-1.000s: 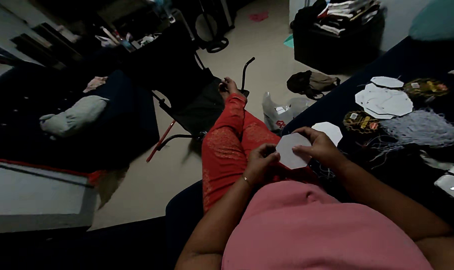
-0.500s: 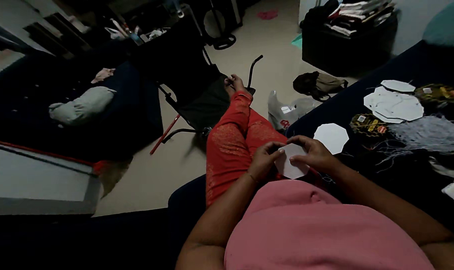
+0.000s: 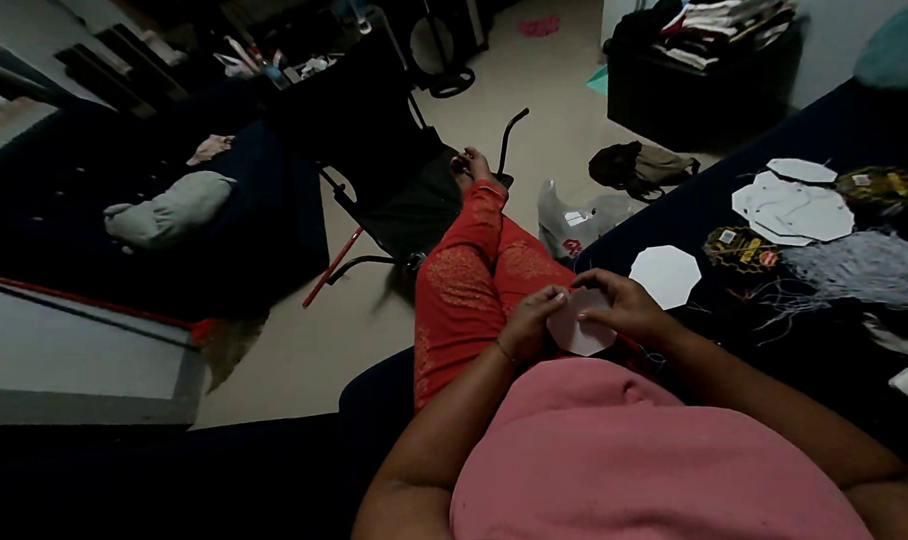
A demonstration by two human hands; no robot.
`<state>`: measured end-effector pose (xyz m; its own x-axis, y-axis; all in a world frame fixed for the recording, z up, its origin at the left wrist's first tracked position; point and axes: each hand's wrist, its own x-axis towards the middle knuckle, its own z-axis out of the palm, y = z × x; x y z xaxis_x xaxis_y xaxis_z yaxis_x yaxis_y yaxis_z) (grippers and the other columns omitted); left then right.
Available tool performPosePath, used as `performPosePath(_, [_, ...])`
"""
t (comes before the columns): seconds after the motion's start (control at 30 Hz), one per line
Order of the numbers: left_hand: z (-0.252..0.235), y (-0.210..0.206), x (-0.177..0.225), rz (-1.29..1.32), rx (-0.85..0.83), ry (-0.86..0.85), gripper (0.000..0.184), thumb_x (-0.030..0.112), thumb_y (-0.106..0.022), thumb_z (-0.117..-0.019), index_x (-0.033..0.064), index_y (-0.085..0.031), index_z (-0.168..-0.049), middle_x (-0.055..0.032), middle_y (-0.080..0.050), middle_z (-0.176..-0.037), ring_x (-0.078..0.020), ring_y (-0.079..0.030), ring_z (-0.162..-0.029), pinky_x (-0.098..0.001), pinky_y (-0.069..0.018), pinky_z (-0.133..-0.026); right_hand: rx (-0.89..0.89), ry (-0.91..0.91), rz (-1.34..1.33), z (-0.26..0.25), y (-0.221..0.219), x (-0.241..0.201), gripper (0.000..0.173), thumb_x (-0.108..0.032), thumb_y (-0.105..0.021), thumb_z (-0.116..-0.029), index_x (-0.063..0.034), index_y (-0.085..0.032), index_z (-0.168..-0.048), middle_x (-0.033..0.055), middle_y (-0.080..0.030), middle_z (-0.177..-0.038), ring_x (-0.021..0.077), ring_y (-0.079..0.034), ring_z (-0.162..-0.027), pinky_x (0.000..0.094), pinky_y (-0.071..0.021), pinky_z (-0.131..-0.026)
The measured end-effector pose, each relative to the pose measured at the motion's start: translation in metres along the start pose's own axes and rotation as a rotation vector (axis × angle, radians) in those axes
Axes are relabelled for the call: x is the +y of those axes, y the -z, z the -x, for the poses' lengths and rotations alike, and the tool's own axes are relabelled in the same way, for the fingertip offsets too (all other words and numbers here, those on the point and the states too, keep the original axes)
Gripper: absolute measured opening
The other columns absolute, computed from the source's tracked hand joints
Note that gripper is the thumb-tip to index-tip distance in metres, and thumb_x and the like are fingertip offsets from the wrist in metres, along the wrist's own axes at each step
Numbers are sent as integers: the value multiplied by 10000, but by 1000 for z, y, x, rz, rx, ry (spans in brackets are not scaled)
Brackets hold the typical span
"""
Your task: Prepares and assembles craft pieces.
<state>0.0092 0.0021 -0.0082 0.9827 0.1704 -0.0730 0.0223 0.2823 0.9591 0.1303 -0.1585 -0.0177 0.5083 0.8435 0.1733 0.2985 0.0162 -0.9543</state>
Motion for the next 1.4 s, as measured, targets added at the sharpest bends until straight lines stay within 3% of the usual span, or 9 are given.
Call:
performPosePath(0.27, [0,0,5,-304,-16,-32,85,45,-506,-1012,-5,-570,-988,29,-580,-860,-21,-584,-825,-242,-517,-822,-33,-72,-1,0,-1,-1,468,-11,-751,-828,22,-602,-1269,145,-694,-1078,167,-682,-896,351,-579,-839])
performPosePath(0.43, [0,0,9,-450,15,11,90,2,-626,-944,-51,-582,-1002,-11,-588,-857,-40,-581,-790,-237,-522,-773,51,-46,26,0,-1,5,468,-46,-786,-816,7,-629,-1254,158,-685,-1164,204,-679,-998,393,-569,-900])
performPosePath(0.53, [0,-1,6,-373,91,-8,70,-11,-606,-951,-46,-575,-1003,-18,-599,-875,-50,-601,-815,-251,-540,-801,137,-75,-71,0,-2,5,459,-81,-803,-798,-11,-629,-1217,104,-715,-1063,137,-704,-915,336,-601,-838])
performPosePath(0.67, [1,-3,8,-170,291,-12,85,-25,-583,-963,-58,-575,-1040,-42,-630,-909,-80,-637,-832,-277,-568,-813,145,-165,-234,-2,5,6,536,22,-768,-796,5,-552,-1287,90,-725,-1053,135,-727,-885,312,-621,-808])
performPosePath(0.8, [0,2,3,-158,293,-10,425,-97,-651,-837,-66,-487,-1228,-126,-619,-1124,-144,-653,-977,-321,-578,-873,123,-217,-276,0,8,11,500,69,-726,-810,10,-538,-1270,93,-738,-1017,138,-731,-830,298,-621,-753])
performPosePath(0.9, [-2,5,1,-278,236,-31,689,14,-745,-809,-63,-426,-1414,-191,-604,-1258,-192,-641,-1102,-348,-552,-966,42,-185,-199,1,9,9,448,17,-748,-807,1,-603,-1231,79,-715,-1049,120,-710,-884,297,-609,-801])
performPosePath(1.07, [-5,3,4,-453,227,-87,202,39,-656,-950,-76,-666,-1116,-126,-699,-1059,-105,-660,-971,-296,-547,-920,-39,-177,-136,1,3,5,325,-26,-749,-828,1,-654,-1138,63,-711,-1001,102,-696,-859,292,-599,-794])
performPosePath(1.27, [-5,3,2,-435,246,-11,171,33,-608,-980,-93,-642,-1091,-123,-688,-976,-104,-661,-887,-296,-560,-866,87,-207,-118,4,-2,9,148,-55,-710,-904,-11,-690,-1044,40,-698,-920,75,-664,-787,261,-576,-735])
performPosePath(1.4, [-6,5,2,-449,221,-4,154,33,-605,-978,-83,-655,-1066,-98,-680,-934,-86,-646,-850,-281,-553,-839,93,-242,-176,5,-4,4,163,-45,-682,-925,-1,-665,-1081,50,-681,-911,82,-644,-662,248,-568,-589])
